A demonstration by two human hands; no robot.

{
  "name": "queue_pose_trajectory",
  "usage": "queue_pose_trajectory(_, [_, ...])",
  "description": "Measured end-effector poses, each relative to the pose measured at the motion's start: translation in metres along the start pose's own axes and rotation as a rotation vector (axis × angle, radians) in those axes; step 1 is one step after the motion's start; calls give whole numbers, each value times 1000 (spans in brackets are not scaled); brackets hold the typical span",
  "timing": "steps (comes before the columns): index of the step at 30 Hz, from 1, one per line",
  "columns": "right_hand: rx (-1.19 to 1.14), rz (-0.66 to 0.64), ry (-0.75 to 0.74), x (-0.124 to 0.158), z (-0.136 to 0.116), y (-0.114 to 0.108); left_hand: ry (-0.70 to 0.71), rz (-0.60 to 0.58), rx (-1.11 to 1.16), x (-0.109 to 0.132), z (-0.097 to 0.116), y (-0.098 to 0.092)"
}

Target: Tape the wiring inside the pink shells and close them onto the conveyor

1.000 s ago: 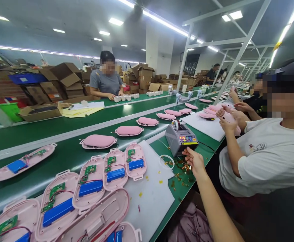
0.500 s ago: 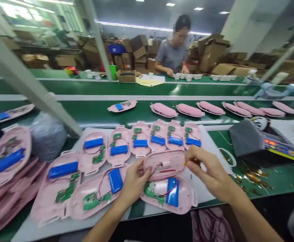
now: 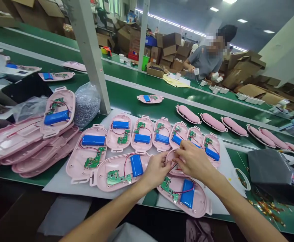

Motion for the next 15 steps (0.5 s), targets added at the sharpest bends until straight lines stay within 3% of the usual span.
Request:
queue_pose_trajectory(2, [-102, 70, 181, 2, 18, -4, -8, 10, 8, 1, 0, -1])
queue_pose_trajectory(4, [-290, 38, 287, 5, 33, 1, -3, 18, -14, 3, 3, 0])
queue_pose_trajectory(7, [-502, -5, 262, 16, 36, 6, 48, 17, -208, 8, 17, 2])
queue_pose_trajectory(9, [-481, 112, 198, 33, 27, 2, 78, -28, -332, 14, 27, 4])
queue_pose_trajectory(12, [-294, 351, 33, 74, -9, 4, 162, -274, -489, 24, 44, 5])
queue_pose_trajectory(15, [-115, 509, -9, 110, -52, 26, 203, -673, -787, 31, 59, 8])
Point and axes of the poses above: each hand's wrist, its own x-axis away from the middle knuckle, its own y-axis out of the palm, z = x × y, the point moved 6 cm from there along -x, towards the middle knuckle, and after that the axes turned 7 degrees about -z, right-handed, at the moved point
